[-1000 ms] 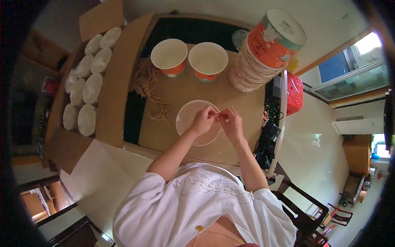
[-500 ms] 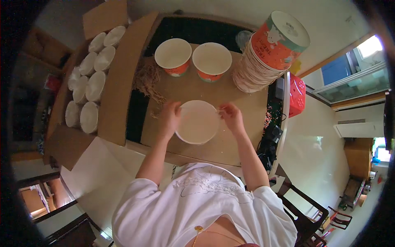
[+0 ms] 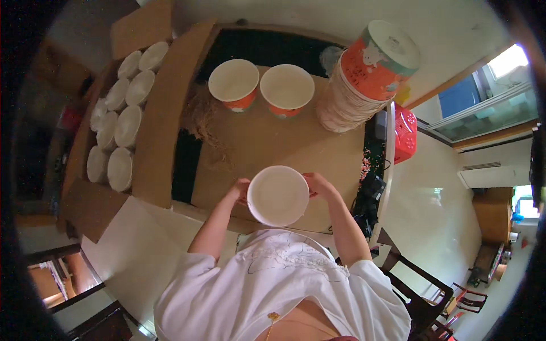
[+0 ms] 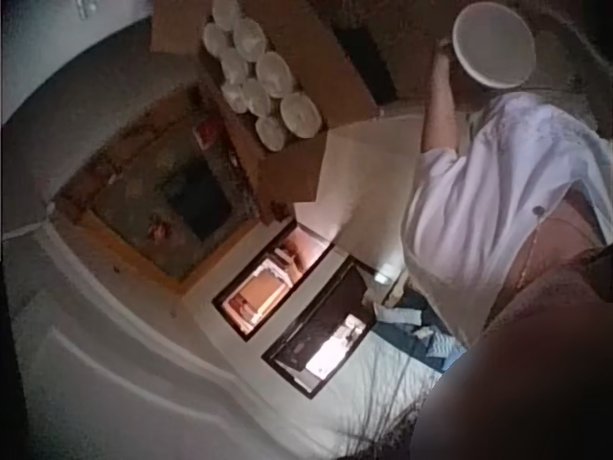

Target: Tying strings onto paper buckets for packaging in a workshop setting.

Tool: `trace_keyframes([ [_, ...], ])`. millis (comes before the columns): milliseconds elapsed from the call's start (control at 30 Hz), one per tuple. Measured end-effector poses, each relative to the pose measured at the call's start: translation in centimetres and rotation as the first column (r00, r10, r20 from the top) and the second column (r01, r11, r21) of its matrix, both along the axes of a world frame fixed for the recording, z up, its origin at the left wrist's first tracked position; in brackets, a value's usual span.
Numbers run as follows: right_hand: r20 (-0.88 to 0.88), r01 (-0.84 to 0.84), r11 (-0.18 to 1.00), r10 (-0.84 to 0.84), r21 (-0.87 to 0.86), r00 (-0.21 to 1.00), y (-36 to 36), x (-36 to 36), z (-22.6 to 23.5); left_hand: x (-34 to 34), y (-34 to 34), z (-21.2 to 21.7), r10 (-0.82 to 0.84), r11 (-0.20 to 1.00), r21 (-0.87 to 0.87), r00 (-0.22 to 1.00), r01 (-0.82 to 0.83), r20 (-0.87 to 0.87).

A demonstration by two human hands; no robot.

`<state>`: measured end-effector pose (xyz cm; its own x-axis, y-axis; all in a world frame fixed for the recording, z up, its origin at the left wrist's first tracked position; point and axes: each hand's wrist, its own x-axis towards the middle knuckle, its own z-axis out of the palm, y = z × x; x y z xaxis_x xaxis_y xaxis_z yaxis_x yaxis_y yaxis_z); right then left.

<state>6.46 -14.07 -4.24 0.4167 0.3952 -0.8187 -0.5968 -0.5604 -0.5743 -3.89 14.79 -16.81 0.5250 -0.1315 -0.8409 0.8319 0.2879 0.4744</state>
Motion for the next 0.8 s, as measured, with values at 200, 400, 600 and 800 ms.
trace_keyframes([
  [200,0.442,-0.143,0.978,0.063,0.151,0.895,-2.6,1.5,5.2,2.4,-3.4,7.3,-0.225,0.974,0.165,0.615,0.153,0.756],
  [400,0.908,-0.119,0.954,-0.219,0.277,0.356,-3.8,6.0,26.2,10.9,-5.7,37.3,-0.157,0.903,0.287,0.377,-0.319,0.913],
  [600,0.992,-0.235,0.971,-0.005,0.035,0.126,-10.2,20.8,38.9,19.8,-13.1,48.6,-0.745,0.396,0.222,-0.171,-0.891,0.644],
  [800,0.951,-0.126,0.952,-0.255,0.278,0.174,-12.6,28.2,34.6,24.4,-19.8,47.5,-0.701,0.560,0.296,-0.251,-0.774,0.668],
])
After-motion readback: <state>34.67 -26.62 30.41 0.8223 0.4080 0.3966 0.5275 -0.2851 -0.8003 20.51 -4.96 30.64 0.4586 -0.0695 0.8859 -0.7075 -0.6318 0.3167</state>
